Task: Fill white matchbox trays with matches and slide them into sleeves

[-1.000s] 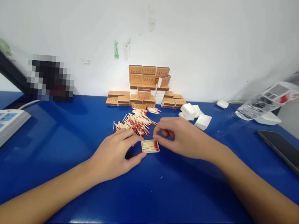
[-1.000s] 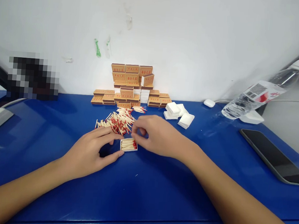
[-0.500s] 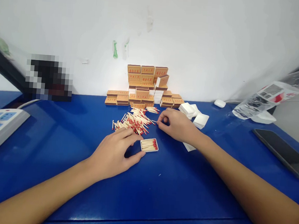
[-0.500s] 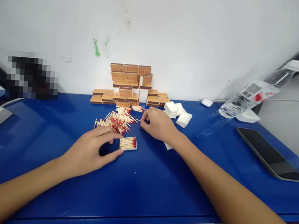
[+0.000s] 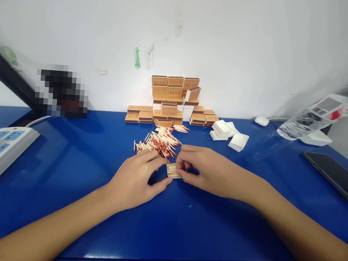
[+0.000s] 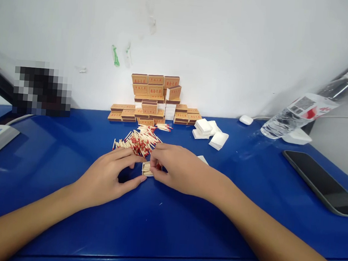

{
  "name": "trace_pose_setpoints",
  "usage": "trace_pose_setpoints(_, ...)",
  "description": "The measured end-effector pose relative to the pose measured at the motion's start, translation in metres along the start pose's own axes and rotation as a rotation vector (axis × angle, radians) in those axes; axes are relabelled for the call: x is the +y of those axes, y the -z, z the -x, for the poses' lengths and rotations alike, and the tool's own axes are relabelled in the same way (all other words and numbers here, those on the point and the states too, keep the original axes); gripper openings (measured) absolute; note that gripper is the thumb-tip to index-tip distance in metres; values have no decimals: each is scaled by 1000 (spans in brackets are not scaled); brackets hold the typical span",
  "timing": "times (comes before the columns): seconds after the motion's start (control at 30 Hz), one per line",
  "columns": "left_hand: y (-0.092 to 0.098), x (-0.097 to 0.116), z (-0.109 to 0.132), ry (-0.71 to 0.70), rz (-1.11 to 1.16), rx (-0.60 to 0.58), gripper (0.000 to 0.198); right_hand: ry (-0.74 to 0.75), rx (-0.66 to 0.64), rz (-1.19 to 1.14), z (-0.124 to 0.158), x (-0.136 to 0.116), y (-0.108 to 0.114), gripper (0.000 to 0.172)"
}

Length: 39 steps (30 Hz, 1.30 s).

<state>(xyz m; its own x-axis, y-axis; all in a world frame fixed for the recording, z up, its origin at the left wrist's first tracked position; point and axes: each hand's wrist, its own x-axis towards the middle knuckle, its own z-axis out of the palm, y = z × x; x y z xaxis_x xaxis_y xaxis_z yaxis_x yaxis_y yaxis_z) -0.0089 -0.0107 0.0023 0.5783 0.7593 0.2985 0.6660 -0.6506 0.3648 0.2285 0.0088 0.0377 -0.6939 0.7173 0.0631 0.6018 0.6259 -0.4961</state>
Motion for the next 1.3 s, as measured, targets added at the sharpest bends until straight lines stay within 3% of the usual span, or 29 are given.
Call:
trace_pose_setpoints(0.6, 2, 2, 0, -21, 6, 1, 21, 45, -37, -55, 0, 2, 0, 7)
trace_pose_setpoints(0.73, 1, 1, 0, -21, 0, -2, 23, 34, -14, -21, -1, 2, 0, 9)
trace_pose_setpoints(0.83, 1, 1, 0, -12, -5, -11, 24, 30, 79, -8, -2, 6, 3, 10)
trace_pose_setpoints(1.03, 0, 1, 2, -12, -2, -11, 26, -100, 370, 128, -10, 34, 3, 10)
trace_pose_setpoints(1.17, -1, 2, 2, -23, 2, -16, 27, -247, 420, 117, -24, 51, -1, 9)
trace_pose_setpoints(1.3, 0, 2, 2, -28, 2, -23, 28, -397, 358, 47, -41, 54, -2, 9)
